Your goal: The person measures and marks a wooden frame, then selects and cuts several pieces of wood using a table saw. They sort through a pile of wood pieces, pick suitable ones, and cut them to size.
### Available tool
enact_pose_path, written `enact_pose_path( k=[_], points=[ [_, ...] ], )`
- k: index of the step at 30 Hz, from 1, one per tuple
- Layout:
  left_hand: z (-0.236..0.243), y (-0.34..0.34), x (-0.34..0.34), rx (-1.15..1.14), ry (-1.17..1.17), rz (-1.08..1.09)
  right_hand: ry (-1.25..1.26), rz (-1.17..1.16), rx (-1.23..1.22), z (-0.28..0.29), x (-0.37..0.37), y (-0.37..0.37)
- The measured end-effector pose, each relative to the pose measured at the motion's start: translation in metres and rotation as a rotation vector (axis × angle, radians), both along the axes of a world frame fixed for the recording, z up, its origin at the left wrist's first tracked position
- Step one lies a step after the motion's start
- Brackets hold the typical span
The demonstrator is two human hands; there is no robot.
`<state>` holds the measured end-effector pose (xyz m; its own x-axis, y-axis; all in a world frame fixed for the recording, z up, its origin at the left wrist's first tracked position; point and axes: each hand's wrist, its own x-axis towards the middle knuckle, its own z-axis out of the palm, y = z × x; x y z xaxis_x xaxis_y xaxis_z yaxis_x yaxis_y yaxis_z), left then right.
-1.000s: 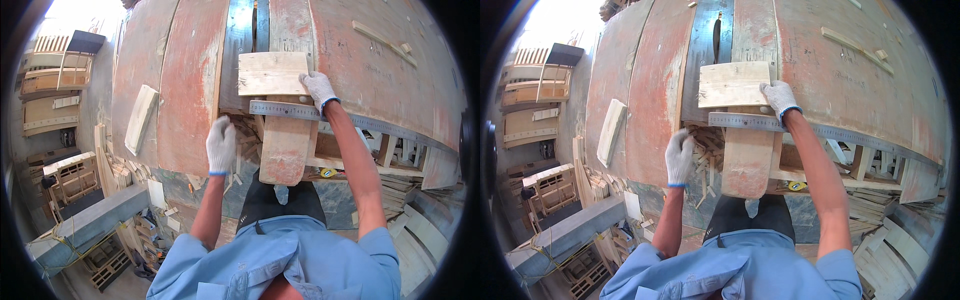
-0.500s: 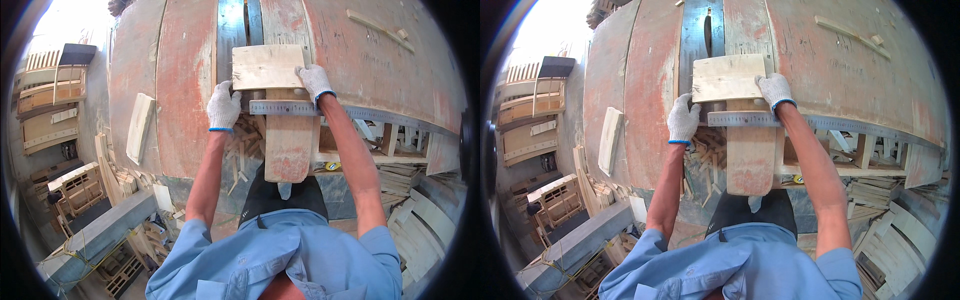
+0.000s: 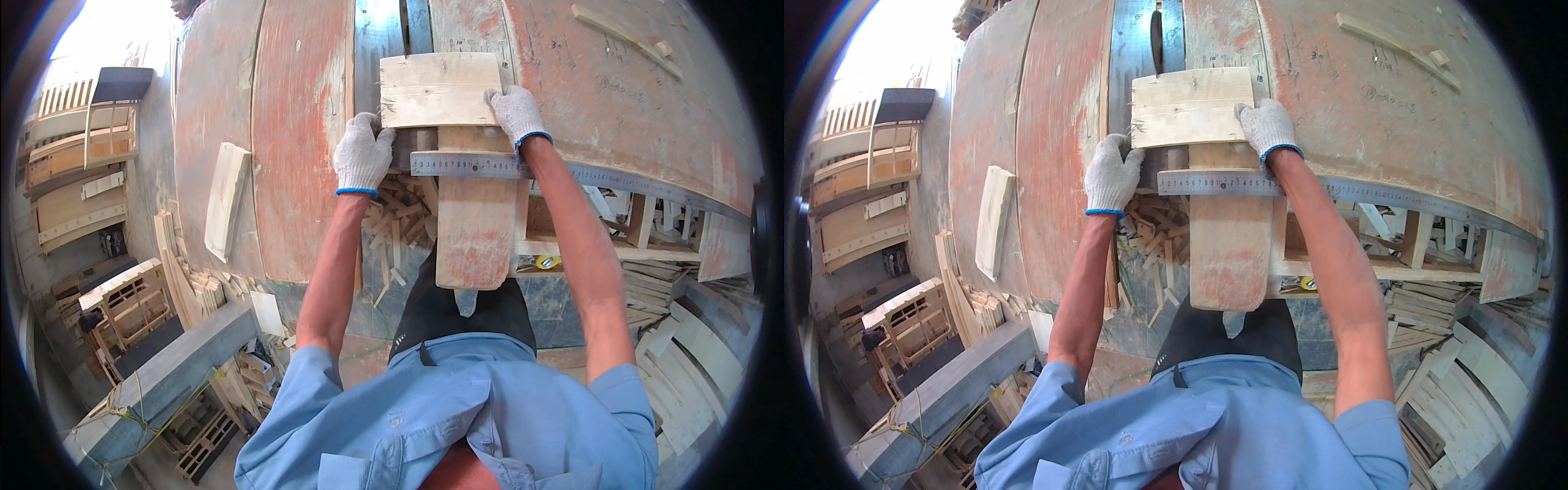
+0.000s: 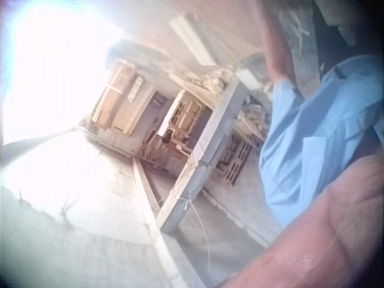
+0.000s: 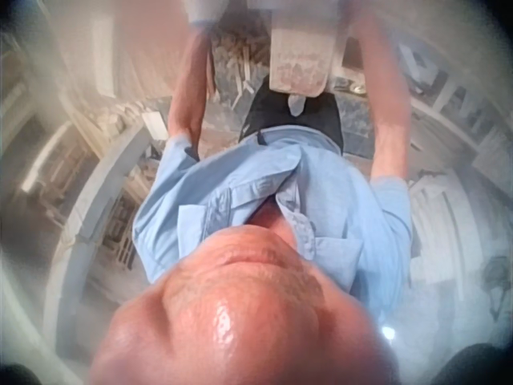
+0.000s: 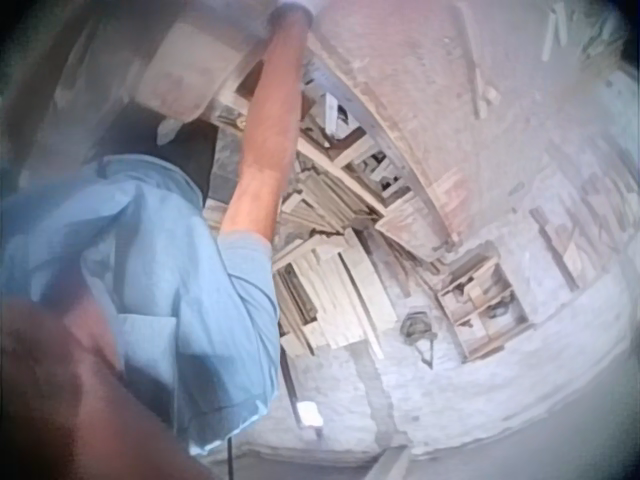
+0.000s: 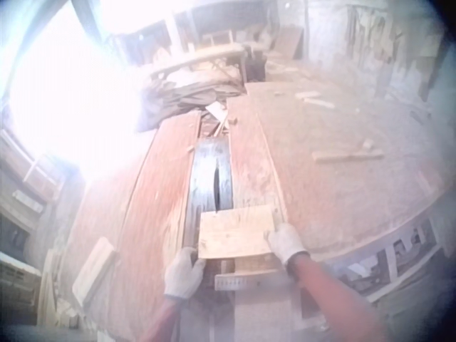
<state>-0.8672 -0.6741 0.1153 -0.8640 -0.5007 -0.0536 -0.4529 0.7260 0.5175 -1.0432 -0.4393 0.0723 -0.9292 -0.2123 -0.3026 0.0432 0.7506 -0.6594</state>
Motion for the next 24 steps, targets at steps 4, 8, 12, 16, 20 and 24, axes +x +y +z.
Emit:
enact_pose_path(
  k=[4, 8, 12, 16, 20, 24],
  points=[
    [0.0, 0.003, -0.004, -0.179, 0.081, 0.013, 0.026, 0.08, 0.098, 0.007, -0.004, -0.002],
    [0.007, -0.005, -0.01, -0.195, 0.077, -0.143, -0.047, 0.054, 0.068, -0.001, -0.009, -0.003],
    [0.01, -0.012, -0.014, -0.152, 0.051, -0.172, -0.068, 0.042, 0.069, 0.0, -0.012, -0.008],
    [0.005, -0.019, -0.018, -0.154, 0.06, -0.183, -0.099, 0.022, 0.052, 0.013, -0.012, -0.012],
    [0.003, -0.021, -0.024, -0.178, 0.088, -0.204, 0.001, 0.037, 0.047, 0.004, -0.02, -0.011],
    [0.003, -0.022, -0.029, -0.163, 0.065, -0.2, 0.012, 0.044, 0.016, -0.006, -0.029, -0.011]
  ],
)
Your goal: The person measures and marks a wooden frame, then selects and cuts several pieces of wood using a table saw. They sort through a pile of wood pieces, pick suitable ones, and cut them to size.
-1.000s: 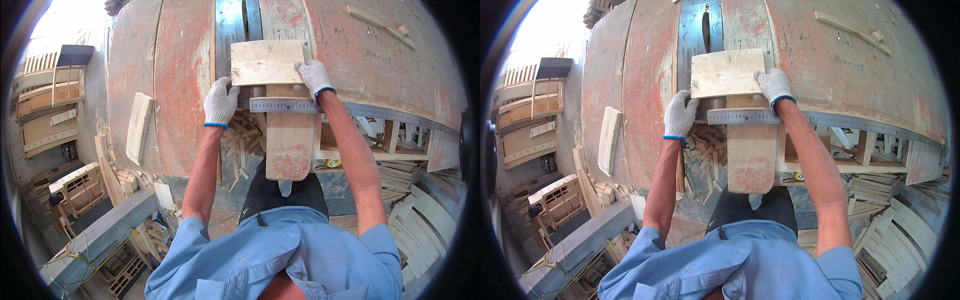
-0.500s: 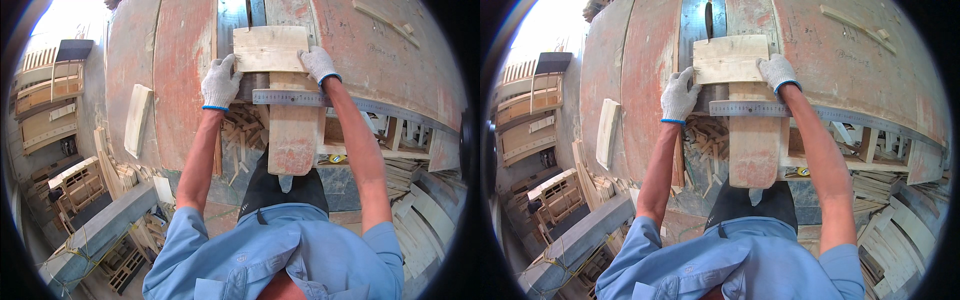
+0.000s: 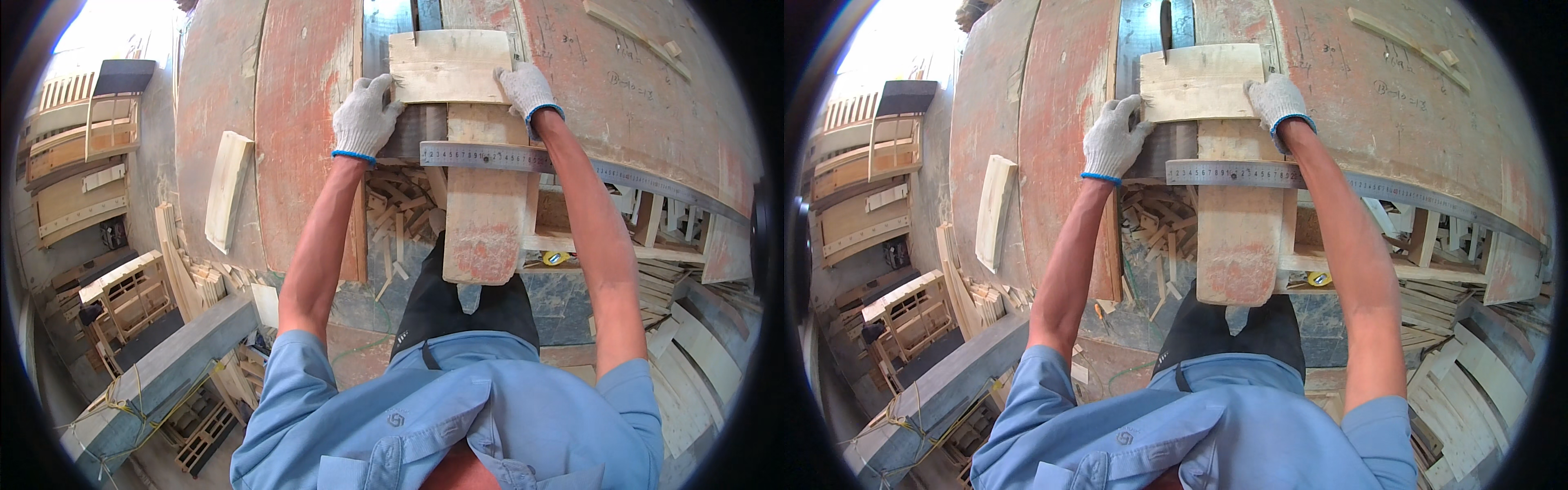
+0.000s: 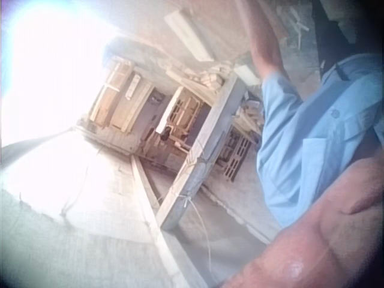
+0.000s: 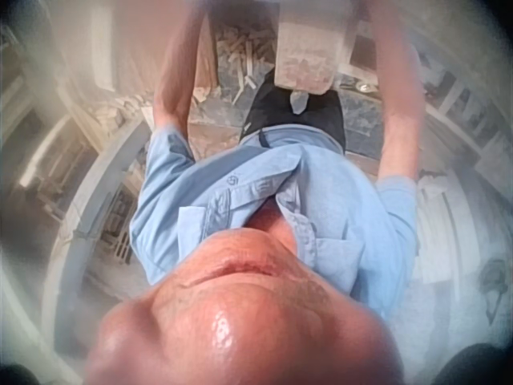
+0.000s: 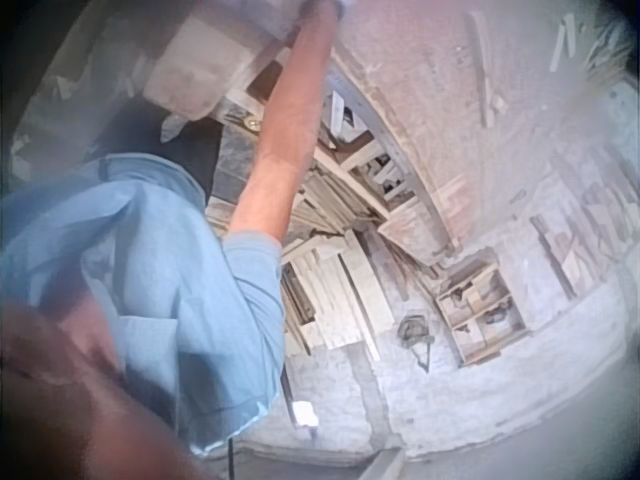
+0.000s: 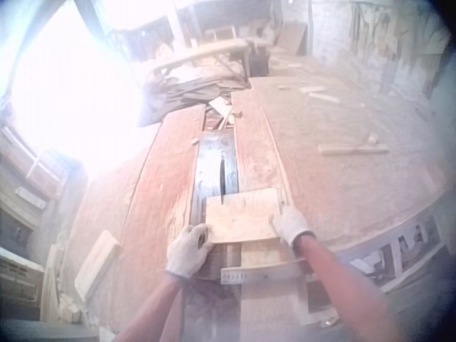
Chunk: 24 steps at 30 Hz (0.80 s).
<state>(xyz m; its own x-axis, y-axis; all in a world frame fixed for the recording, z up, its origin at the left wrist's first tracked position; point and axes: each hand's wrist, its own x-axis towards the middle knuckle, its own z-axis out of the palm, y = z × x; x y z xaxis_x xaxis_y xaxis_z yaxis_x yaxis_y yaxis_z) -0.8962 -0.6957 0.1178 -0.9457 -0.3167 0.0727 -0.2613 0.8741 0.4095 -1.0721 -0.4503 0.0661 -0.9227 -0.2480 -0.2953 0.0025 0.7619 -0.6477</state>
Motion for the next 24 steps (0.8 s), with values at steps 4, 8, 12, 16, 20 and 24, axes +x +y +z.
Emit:
enact_pose_path(
  k=[4, 8, 12, 16, 20, 24],
  points=[
    [0.0, -0.004, -0.008, -0.021, 0.003, -0.007, -0.055, -0.03, -0.016, 0.009, -0.003, -0.005],
    [-0.003, -0.008, -0.018, -0.036, 0.027, -0.024, 0.038, -0.013, -0.021, -0.004, -0.018, -0.005],
    [-0.004, -0.011, -0.027, -0.025, 0.0, 0.008, -0.058, -0.041, -0.069, 0.015, -0.022, -0.013],
    [-0.011, -0.02, -0.036, -0.059, 0.052, -0.015, -0.073, -0.09, -0.108, 0.026, -0.024, -0.022],
    [-0.014, -0.024, -0.048, -0.028, 0.039, -0.016, -0.114, -0.11, -0.17, 0.04, -0.027, -0.024],
    [-0.015, -0.027, -0.059, -0.024, 0.044, -0.024, -0.099, -0.146, -0.168, 0.03, -0.04, -0.028]
  ],
)
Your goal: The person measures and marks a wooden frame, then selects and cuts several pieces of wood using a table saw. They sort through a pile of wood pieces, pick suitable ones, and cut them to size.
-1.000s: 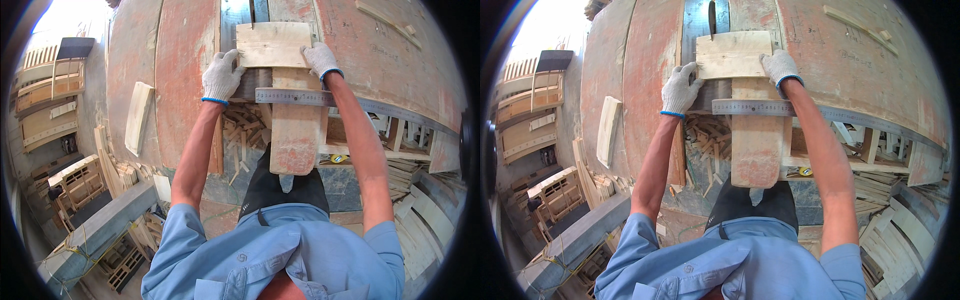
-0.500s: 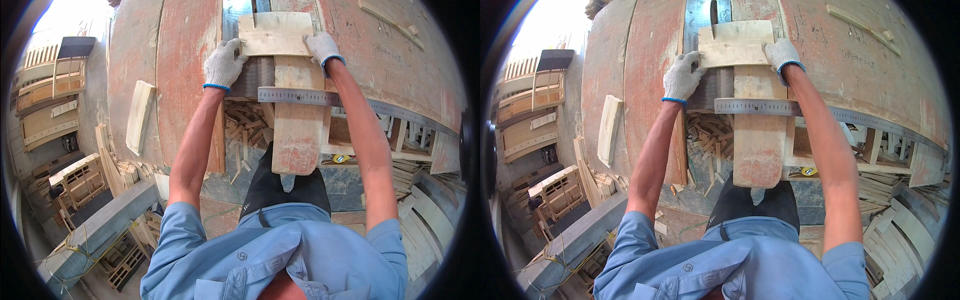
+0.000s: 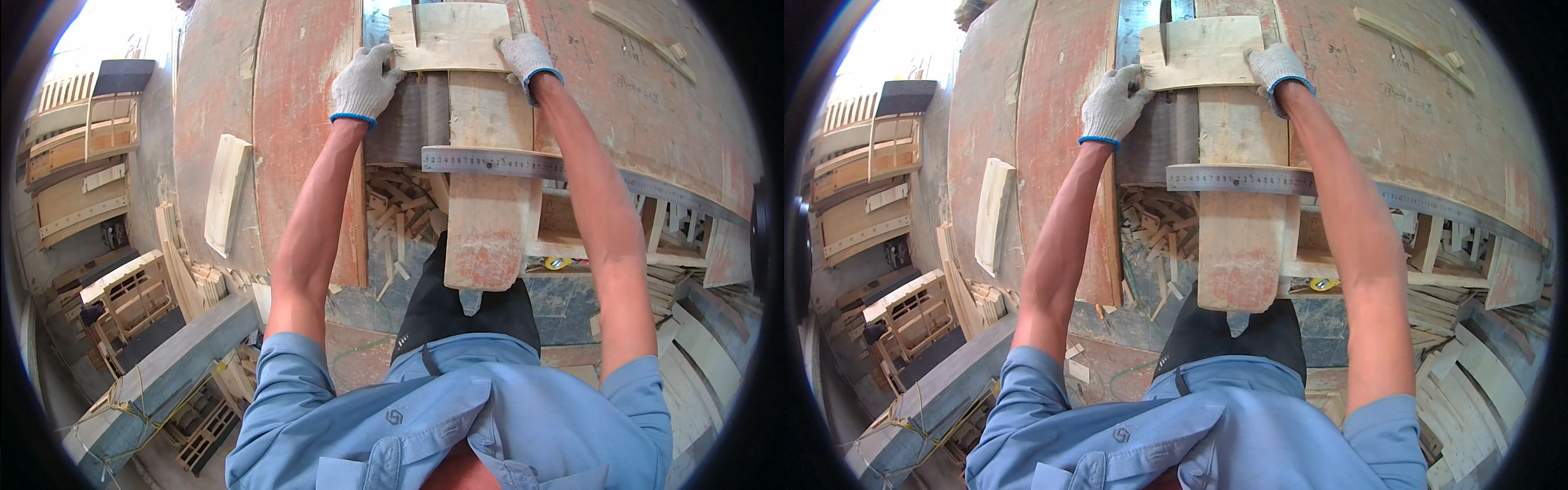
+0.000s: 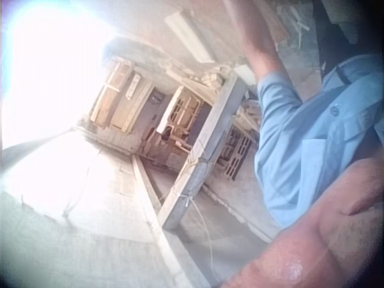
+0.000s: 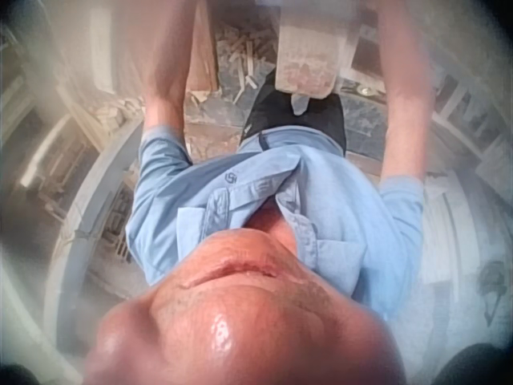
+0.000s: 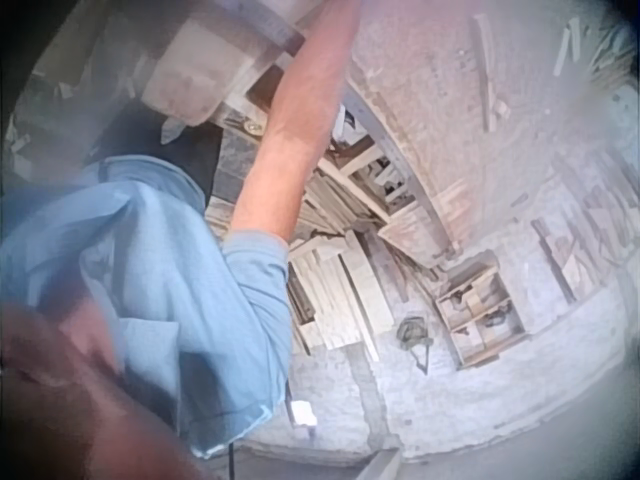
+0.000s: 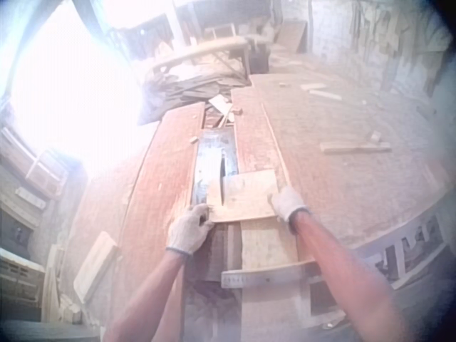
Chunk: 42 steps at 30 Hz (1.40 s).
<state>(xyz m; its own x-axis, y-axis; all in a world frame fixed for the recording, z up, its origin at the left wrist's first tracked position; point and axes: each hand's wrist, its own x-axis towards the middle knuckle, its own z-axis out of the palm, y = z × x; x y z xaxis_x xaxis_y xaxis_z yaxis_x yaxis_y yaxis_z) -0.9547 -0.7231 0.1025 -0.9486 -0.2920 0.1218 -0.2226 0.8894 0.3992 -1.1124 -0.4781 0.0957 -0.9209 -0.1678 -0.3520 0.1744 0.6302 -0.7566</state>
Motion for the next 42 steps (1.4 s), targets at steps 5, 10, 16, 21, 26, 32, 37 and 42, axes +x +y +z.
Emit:
enact_pose_path(
  k=[5, 10, 16, 21, 26, 32, 37, 42],
  points=[
    [-0.002, -0.004, -0.007, 0.008, 0.018, -0.037, -0.003, -0.045, -0.067, -0.011, -0.011, 0.0],
    [-0.001, -0.005, -0.009, -0.035, 0.023, -0.014, 0.045, -0.003, 0.03, -0.016, -0.017, -0.003],
    [-0.005, -0.009, -0.012, -0.055, 0.066, -0.045, 0.075, -0.016, -0.015, -0.016, -0.012, -0.003],
    [-0.004, -0.01, -0.019, -0.058, 0.037, -0.033, 0.053, -0.058, -0.038, -0.009, -0.014, -0.008],
    [-0.007, -0.015, -0.024, -0.071, 0.05, -0.053, 0.036, -0.064, -0.1, -0.007, -0.017, -0.011],
    [-0.01, -0.023, -0.033, -0.09, 0.025, -0.071, 0.19, -0.098, -0.18, -0.017, -0.021, -0.015],
    [-0.004, -0.019, -0.04, -0.126, -0.008, -0.087, 0.141, -0.101, -0.09, -0.045, -0.049, -0.009],
    [-0.002, -0.025, -0.042, -0.195, -0.022, -0.098, 0.163, -0.089, -0.066, -0.054, -0.059, -0.014]
  ],
)
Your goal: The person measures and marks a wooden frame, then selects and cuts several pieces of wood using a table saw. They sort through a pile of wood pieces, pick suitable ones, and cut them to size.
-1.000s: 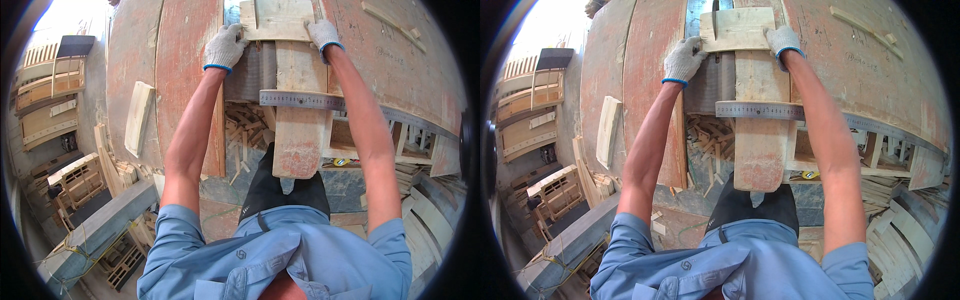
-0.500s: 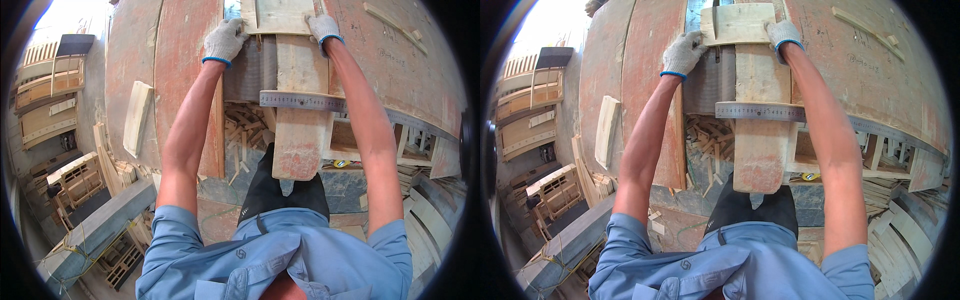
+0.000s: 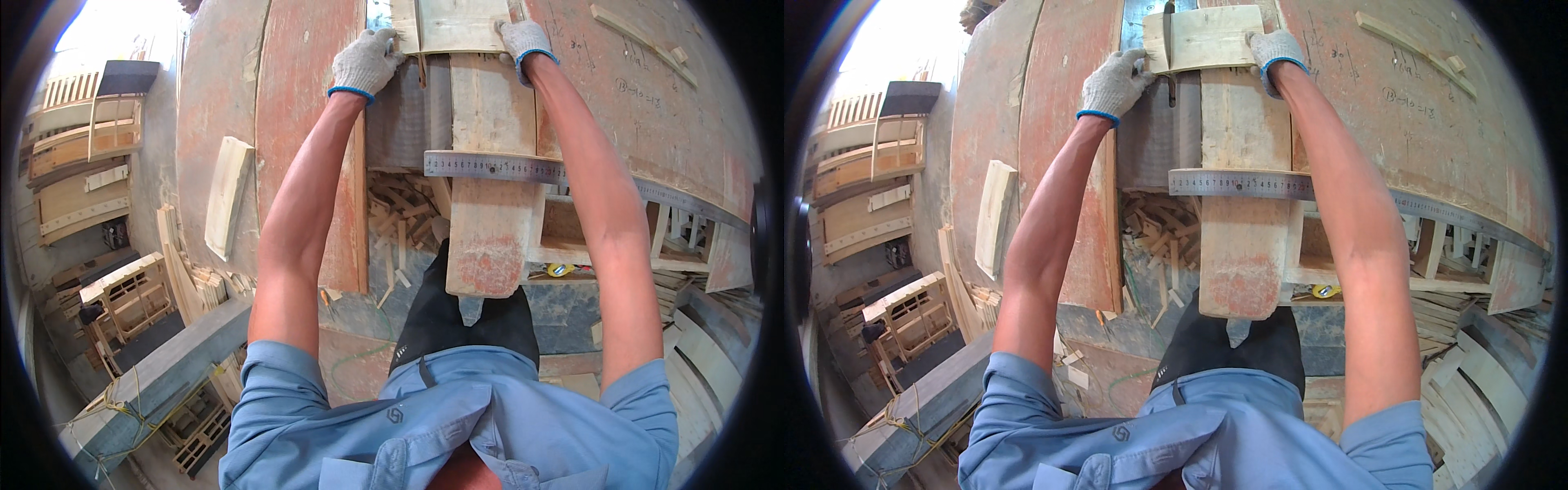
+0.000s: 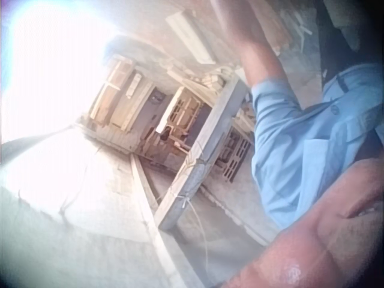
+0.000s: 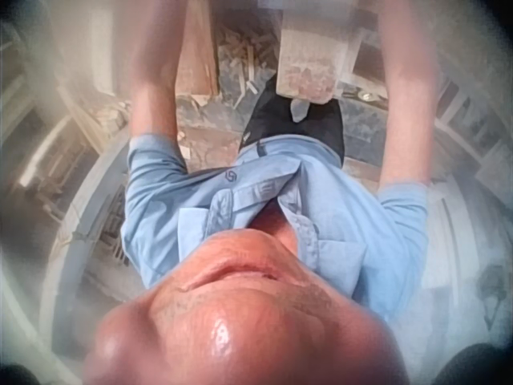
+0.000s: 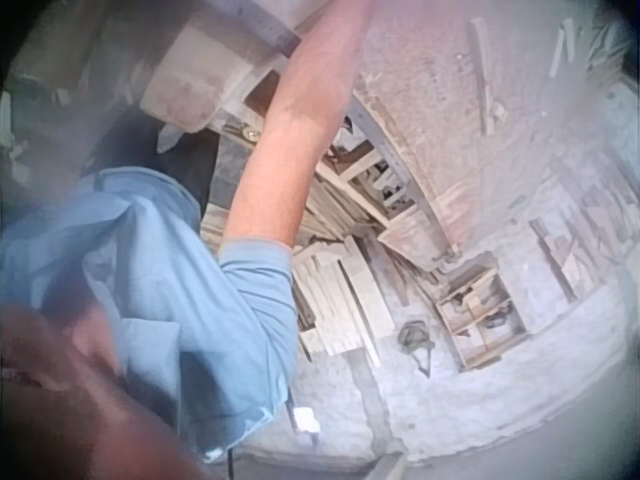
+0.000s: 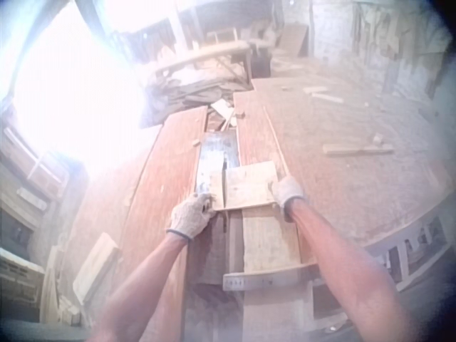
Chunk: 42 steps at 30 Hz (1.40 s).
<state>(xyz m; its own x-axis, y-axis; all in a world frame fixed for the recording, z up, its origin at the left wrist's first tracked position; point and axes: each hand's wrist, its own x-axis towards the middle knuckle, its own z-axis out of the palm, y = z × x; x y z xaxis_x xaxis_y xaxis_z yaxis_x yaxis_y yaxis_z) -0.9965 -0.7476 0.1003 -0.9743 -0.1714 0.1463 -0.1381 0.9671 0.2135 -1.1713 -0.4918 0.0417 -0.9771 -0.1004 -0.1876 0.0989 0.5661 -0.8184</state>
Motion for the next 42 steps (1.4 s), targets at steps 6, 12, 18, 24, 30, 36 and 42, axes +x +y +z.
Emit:
enact_pose_path(
  k=[6, 12, 18, 24, 30, 36, 42],
  points=[
    [-0.001, -0.005, 0.003, -0.053, 0.016, -0.006, 0.093, 0.066, 0.071, 0.024, 0.016, -0.004],
    [0.015, -0.01, 0.021, -0.089, 0.032, -0.041, 0.002, 0.049, -0.06, 0.013, 0.055, 0.038],
    [0.089, -0.068, -0.024, -0.745, 0.184, 0.195, -0.014, -0.018, -0.186, 0.03, 0.086, 0.057],
    [0.139, -0.069, 0.008, 0.112, 0.229, 0.191, -0.381, -0.063, -0.487, 0.062, 0.134, 0.065],
    [0.056, 0.049, 0.124, 1.258, -0.356, 0.462, -0.444, 0.047, -0.512, 0.084, 0.17, 0.072],
    [0.047, 0.076, 0.147, 1.579, -0.406, 0.6, -0.581, 0.115, -0.481, 0.07, 0.17, 0.033],
    [0.037, 0.066, 0.148, 1.534, -0.351, 0.671, -0.515, 0.247, -0.095, 0.086, 0.17, 0.019]
  ],
)
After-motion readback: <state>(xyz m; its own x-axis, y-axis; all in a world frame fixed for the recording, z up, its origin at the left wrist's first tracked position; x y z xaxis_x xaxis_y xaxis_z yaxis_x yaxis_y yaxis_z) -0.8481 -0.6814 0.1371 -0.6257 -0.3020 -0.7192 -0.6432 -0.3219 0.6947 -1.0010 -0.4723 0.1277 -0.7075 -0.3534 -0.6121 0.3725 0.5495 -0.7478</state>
